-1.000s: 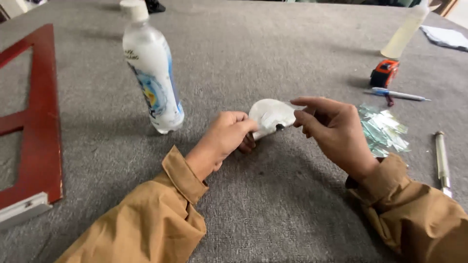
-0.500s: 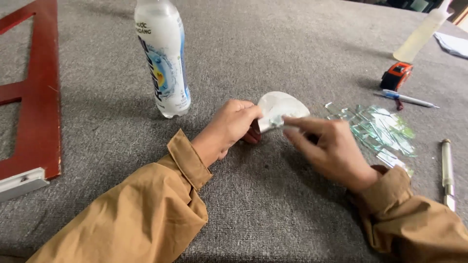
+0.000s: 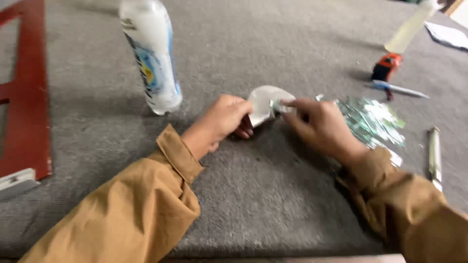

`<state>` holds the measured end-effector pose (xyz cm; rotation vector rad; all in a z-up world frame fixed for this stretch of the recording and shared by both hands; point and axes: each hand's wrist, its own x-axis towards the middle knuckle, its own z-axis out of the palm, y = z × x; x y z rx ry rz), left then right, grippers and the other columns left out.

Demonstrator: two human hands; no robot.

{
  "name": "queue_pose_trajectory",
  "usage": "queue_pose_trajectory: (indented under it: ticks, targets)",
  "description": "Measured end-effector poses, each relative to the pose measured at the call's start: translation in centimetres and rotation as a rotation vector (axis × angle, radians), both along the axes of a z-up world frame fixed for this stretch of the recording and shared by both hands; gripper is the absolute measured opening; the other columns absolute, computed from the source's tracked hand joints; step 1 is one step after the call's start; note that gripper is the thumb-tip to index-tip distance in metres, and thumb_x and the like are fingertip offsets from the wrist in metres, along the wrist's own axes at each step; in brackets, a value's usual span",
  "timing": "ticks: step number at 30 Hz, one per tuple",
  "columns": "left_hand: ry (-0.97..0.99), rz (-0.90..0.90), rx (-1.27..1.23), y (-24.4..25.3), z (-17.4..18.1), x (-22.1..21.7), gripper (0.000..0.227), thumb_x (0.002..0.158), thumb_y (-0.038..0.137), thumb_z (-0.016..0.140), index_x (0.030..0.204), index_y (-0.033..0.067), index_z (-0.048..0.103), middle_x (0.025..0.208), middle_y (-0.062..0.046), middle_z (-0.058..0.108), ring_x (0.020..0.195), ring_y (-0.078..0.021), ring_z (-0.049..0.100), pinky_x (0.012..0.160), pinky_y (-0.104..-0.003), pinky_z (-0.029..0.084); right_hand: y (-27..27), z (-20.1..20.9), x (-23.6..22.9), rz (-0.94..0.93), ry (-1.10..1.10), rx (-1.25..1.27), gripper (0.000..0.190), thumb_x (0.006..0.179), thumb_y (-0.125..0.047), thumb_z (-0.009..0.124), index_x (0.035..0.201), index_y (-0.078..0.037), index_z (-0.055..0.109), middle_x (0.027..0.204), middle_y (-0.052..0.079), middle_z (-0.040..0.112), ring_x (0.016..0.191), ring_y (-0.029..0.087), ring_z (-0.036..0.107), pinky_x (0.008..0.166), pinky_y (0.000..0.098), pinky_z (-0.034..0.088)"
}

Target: The person is picking up small rectangular glass shards and carefully arranging them onto a white semi-circular template on a workbench.

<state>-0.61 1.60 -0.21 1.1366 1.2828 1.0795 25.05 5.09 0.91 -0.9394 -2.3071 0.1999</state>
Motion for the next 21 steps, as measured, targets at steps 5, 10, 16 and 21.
queue_pose_trajectory:
  ticks: [5, 10, 16, 21]
  targets:
    - [0.035, 0.014, 0.016, 0.8, -0.6, -0.9, 0.029, 0.092, 0.027, 0.068, 0.091, -0.0001, 0.079, 0.077, -0.019, 0.075, 0.071, -0.0248, 0.079, 0.062, -0.033, 0.064, -2.4, 2.3, -1.0, 0.129, 0.033, -0.094, 0.022, 0.102, -0.025, 0.072, 0.11, -0.011, 0.087, 0.067, 0.017, 0.074, 0.062, 0.033, 0.074, 0.063, 0.0494, 0.056]
    - [0.031, -0.013, -0.004, -1.2, 1.2, -1.4, 0.029, 0.094, 0.026, 0.071, 0.091, -0.001, 0.08, 0.081, -0.019, 0.075, 0.074, -0.0278, 0.079, 0.07, -0.035, 0.066, -1.3, 2.7, 0.4, 0.1, 0.573, -0.339, 0.037, 0.122, -0.024, 0.048, 0.127, 0.0, 0.075, 0.068, 0.017, 0.068, 0.052, 0.019, 0.054, 0.05, 0.0321, 0.044]
    - [0.729, -0.068, 0.266, -3.7, 4.8, -2.5, 0.029, 0.095, 0.033, 0.07, 0.096, 0.0051, 0.074, 0.063, -0.016, 0.073, 0.06, -0.0339, 0.078, 0.06, -0.04, 0.058, -0.5, 2.7, 0.8, 0.353, 0.841, -0.546, 0.039, 0.126, -0.029, 0.04, 0.117, -0.004, 0.069, 0.058, 0.009, 0.06, 0.041, 0.013, 0.049, 0.04, 0.025, 0.04]
    - [0.553, 0.04, 0.894, -7.0, 6.9, -0.3, 0.055, 0.098, 0.04, 0.084, 0.129, -0.0027, 0.068, 0.07, -0.019, 0.072, 0.054, -0.0273, 0.07, 0.052, -0.037, 0.055, -1.9, 1.9, -0.3, 0.505, 0.798, -0.715, 0.024, 0.12, -0.018, 0.047, 0.118, -0.001, 0.065, 0.06, 0.008, 0.053, 0.046, 0.013, 0.044, 0.042, 0.0254, 0.038]
